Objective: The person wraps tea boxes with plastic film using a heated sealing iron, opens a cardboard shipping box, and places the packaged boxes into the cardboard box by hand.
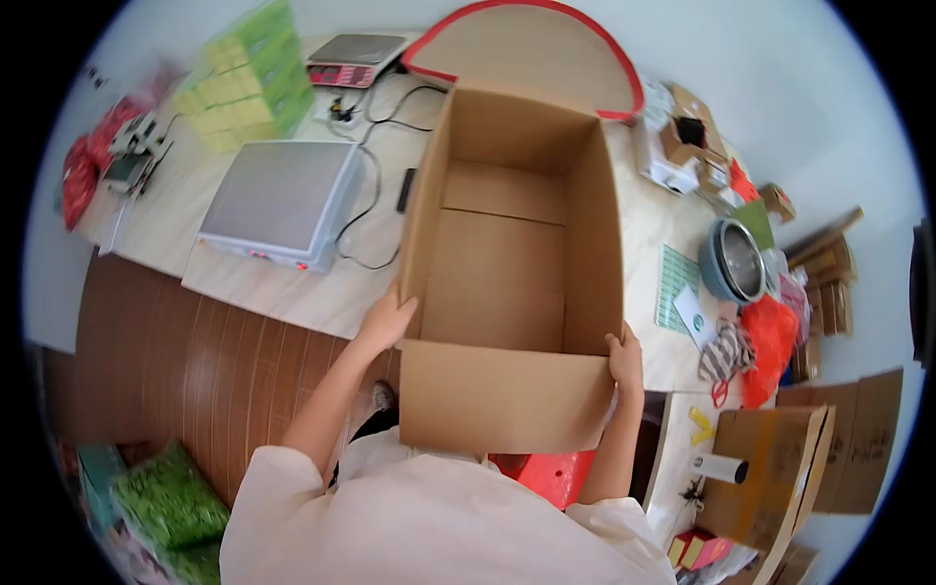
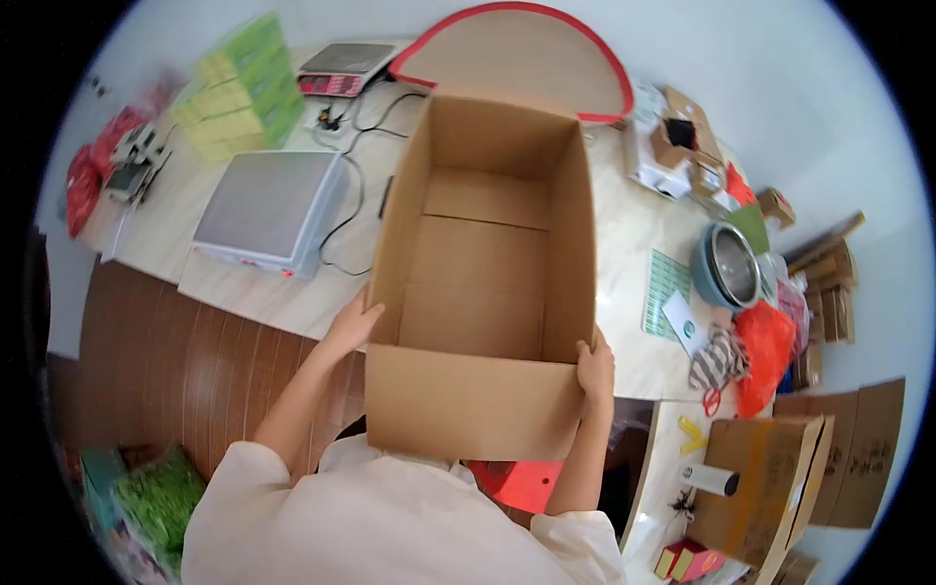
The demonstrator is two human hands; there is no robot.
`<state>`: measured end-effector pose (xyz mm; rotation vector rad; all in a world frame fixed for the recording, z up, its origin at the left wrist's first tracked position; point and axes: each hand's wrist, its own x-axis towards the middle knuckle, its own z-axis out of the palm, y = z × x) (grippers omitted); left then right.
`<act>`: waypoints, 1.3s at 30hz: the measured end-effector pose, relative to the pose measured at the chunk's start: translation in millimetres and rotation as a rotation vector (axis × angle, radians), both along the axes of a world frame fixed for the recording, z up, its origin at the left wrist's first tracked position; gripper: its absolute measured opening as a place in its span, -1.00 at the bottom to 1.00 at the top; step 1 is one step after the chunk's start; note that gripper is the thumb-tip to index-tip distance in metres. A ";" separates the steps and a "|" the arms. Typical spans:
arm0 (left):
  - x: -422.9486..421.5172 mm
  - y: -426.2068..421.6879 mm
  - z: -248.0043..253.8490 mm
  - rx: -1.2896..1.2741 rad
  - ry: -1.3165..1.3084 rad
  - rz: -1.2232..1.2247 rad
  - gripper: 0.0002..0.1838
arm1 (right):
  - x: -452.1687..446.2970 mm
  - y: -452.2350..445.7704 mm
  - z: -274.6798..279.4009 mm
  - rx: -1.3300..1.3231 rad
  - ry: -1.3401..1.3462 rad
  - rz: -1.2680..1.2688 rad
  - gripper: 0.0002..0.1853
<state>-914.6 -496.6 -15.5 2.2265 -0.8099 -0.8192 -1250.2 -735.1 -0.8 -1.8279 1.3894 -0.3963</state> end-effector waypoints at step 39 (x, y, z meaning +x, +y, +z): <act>447.5 324.3 20.9 -0.758 0.060 0.763 -0.76 | 658.6 173.9 62.7 -0.670 -0.337 0.478 -0.61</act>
